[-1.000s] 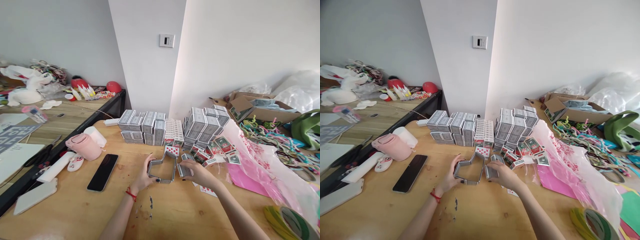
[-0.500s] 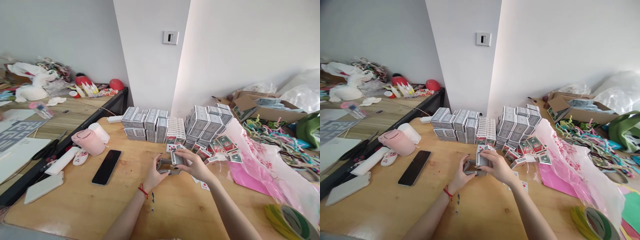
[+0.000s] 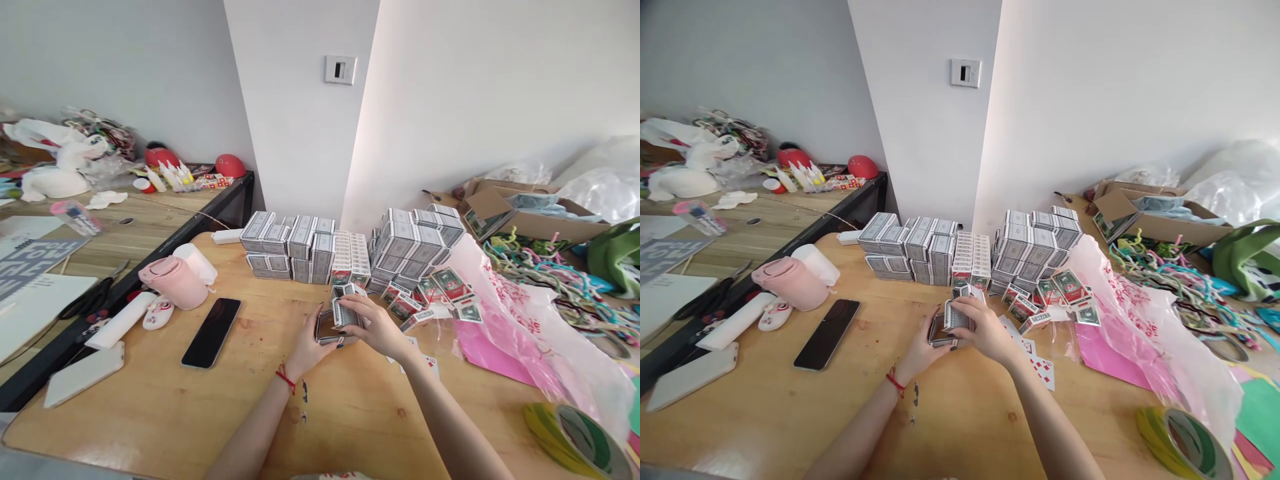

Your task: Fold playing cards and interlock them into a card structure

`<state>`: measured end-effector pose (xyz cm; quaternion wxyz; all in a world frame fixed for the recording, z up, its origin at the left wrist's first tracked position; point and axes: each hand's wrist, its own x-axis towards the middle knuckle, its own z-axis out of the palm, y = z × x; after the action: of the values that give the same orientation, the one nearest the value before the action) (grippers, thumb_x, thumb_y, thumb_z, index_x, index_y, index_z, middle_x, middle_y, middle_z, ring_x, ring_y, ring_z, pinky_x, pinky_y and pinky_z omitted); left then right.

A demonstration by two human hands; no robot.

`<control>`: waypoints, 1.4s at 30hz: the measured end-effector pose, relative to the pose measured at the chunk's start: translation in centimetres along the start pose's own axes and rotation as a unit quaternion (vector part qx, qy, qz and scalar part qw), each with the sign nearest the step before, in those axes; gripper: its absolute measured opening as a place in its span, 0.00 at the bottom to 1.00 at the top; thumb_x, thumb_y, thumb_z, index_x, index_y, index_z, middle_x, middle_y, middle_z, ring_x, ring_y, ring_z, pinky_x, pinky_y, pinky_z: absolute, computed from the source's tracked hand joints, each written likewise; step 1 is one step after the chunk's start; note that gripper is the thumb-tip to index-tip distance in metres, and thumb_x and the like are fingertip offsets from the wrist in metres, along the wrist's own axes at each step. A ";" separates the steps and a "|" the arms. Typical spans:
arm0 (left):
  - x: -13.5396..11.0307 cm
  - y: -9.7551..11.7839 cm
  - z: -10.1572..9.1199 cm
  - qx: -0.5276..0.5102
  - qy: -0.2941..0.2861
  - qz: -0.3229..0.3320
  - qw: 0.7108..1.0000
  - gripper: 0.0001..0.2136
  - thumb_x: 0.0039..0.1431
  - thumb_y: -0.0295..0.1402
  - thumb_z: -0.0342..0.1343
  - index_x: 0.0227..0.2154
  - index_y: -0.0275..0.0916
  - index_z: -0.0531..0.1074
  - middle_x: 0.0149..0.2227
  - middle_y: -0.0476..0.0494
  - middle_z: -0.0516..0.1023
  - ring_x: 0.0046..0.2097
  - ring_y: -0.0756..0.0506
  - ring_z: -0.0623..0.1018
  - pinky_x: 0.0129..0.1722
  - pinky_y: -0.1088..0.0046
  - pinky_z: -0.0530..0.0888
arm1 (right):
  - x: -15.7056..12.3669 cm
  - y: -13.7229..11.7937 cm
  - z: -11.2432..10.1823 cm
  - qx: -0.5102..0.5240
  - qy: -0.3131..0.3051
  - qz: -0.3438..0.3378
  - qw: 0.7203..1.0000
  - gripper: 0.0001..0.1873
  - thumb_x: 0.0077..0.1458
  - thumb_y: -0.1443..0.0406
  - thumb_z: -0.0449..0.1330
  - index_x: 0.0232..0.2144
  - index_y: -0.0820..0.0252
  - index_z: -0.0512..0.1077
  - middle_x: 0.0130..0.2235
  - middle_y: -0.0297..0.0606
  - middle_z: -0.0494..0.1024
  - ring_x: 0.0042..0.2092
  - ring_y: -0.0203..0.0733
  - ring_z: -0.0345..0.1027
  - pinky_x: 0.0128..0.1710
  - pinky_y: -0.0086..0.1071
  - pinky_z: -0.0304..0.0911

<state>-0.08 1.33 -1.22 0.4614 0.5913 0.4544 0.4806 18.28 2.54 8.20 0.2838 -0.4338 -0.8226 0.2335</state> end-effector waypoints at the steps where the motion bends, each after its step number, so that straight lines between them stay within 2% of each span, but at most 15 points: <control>1: 0.1 0.0 0.1 0.012 -0.010 0.009 1.000 0.35 0.38 0.31 0.63 0.53 0.42 0.57 0.52 0.39 0.65 0.53 0.39 0.66 0.53 0.56 0.63 | 0.1 0.0 0.0 -0.005 -0.002 -0.004 1.000 0.26 0.49 0.61 0.60 0.52 0.55 0.63 0.52 0.43 0.66 0.54 0.46 0.59 0.53 0.43 0.56; 8: 1.1 1.2 0.6 0.031 -0.043 0.043 0.998 0.32 0.40 0.30 0.63 0.51 0.40 0.58 0.50 0.38 0.66 0.51 0.40 0.68 0.51 0.58 0.64 | 0.1 -0.7 0.4 -0.014 -0.021 -0.024 0.999 0.24 0.50 0.63 0.59 0.51 0.56 0.63 0.52 0.44 0.66 0.54 0.46 0.58 0.54 0.42 0.55; 13: 1.7 2.9 0.3 0.091 -0.081 0.064 0.990 0.34 0.40 0.30 0.63 0.51 0.41 0.56 0.51 0.40 0.63 0.53 0.40 0.64 0.53 0.58 0.62 | -0.2 -0.8 0.0 0.004 -0.018 -0.025 1.000 0.25 0.49 0.65 0.60 0.51 0.55 0.63 0.52 0.45 0.67 0.53 0.47 0.59 0.52 0.44 0.57; 19: 1.8 4.0 0.2 0.143 -0.096 0.068 0.983 0.34 0.41 0.31 0.63 0.53 0.42 0.54 0.52 0.40 0.61 0.55 0.41 0.62 0.54 0.59 0.60 | -0.7 -0.2 0.0 0.001 -0.018 -0.021 1.000 0.26 0.49 0.64 0.60 0.51 0.55 0.63 0.52 0.45 0.66 0.53 0.47 0.59 0.52 0.44 0.56; 25: 1.7 4.3 0.1 0.146 -0.104 0.054 0.982 0.34 0.41 0.30 0.62 0.52 0.43 0.55 0.51 0.40 0.62 0.54 0.40 0.64 0.52 0.59 0.62 | -0.7 0.1 -0.3 0.003 -0.003 -0.023 1.000 0.26 0.49 0.64 0.60 0.51 0.55 0.62 0.52 0.44 0.66 0.54 0.46 0.58 0.53 0.44 0.56; 42: 1.7 4.4 0.1 0.141 -0.098 0.053 0.984 0.36 0.40 0.29 0.63 0.54 0.43 0.54 0.52 0.39 0.60 0.55 0.39 0.62 0.53 0.57 0.61 | -0.5 -0.4 -0.2 -0.002 -0.013 -0.014 1.000 0.26 0.48 0.65 0.60 0.51 0.55 0.63 0.52 0.45 0.66 0.54 0.47 0.59 0.52 0.45 0.57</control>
<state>0.64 2.33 3.30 0.3895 0.7178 0.4379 0.3758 18.37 1.94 8.44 0.2755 -0.4199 -0.8327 0.2334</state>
